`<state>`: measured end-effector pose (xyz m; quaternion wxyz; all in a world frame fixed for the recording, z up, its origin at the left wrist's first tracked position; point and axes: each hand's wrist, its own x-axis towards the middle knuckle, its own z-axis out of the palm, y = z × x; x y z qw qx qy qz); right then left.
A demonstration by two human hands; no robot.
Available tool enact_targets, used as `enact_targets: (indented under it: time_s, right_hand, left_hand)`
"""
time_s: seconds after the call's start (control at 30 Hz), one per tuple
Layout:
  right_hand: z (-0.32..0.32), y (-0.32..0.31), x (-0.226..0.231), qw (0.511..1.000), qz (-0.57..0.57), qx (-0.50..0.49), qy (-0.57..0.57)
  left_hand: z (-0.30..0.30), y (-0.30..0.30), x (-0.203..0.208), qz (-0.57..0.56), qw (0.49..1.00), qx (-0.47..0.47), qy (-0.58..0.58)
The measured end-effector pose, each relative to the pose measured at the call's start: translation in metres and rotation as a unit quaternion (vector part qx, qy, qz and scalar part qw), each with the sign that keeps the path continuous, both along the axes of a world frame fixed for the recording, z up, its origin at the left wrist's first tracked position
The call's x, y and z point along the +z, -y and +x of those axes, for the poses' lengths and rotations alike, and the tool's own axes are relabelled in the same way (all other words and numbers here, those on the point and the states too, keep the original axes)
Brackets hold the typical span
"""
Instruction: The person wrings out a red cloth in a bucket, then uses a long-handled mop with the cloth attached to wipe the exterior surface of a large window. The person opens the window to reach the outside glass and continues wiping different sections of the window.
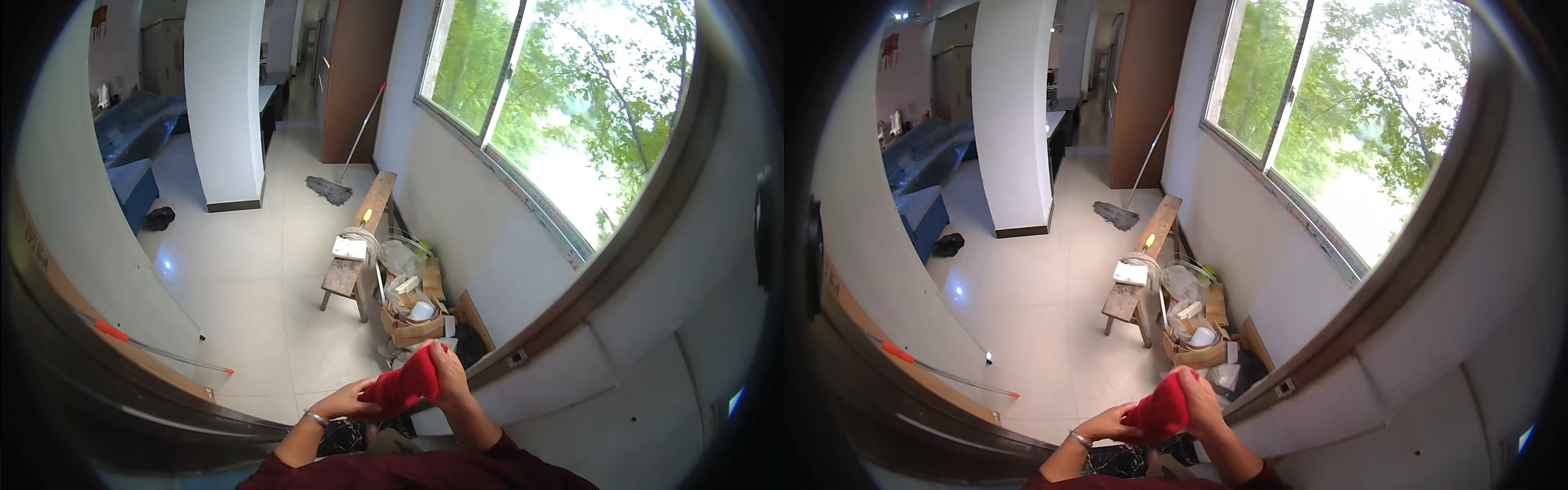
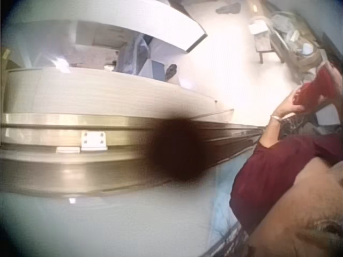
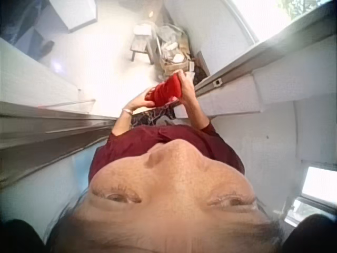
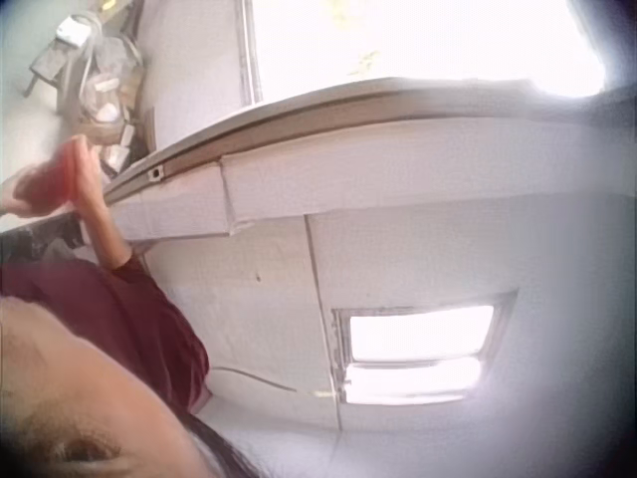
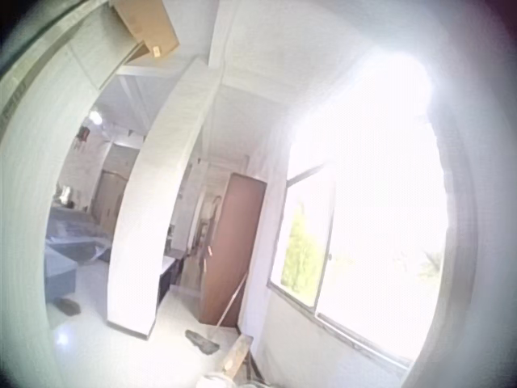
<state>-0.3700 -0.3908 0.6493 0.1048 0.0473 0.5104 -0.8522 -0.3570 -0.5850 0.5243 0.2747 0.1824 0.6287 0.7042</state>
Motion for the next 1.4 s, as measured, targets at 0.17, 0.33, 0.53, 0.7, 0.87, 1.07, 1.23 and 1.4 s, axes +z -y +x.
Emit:
enact_targets:
  time_s: [0.17, 0.33, 0.53, 0.7, 0.87, 1.07, 1.23, 1.4]
  right_hand:
    - [-0.113, 0.010, 0.038, 0.988, -0.102, -0.010, -0.117]
    - [-0.230, 0.023, 0.023, 0.977, -0.202, -0.031, -0.066]
    - [-0.354, 0.115, -0.085, 0.944, 0.292, 0.025, -0.150]
    - [-0.379, 0.225, -0.089, 0.891, 0.070, 0.400, -0.205]
    - [-0.476, 0.298, -0.069, 0.905, -0.003, 0.412, -0.106]
    - [-0.582, 0.333, -0.070, 0.977, -0.078, 0.193, -0.035]
    - [-0.652, 0.340, -0.062, 0.997, -0.049, 0.052, -0.028]
    - [-0.734, 0.314, -0.059, 0.990, 0.071, -0.064, -0.107]
  left_hand:
    - [-0.091, 0.041, 0.015, 0.150, 0.984, 0.088, 0.046]
    - [-0.170, 0.090, 0.085, 0.331, 0.935, 0.125, 0.029]
    - [-0.253, 0.154, 0.139, 0.354, 0.902, 0.245, -0.019]
    - [-0.333, 0.217, 0.135, 0.343, 0.889, 0.302, -0.018]
    - [-0.421, 0.308, 0.130, 0.266, 0.919, 0.288, -0.025]
    - [-0.539, 0.398, 0.109, 0.128, 0.946, 0.294, 0.040]
    - [-0.632, 0.426, 0.098, 0.152, 0.951, 0.248, 0.108]
    - [-0.739, 0.443, 0.097, 0.096, 0.984, 0.144, 0.040]
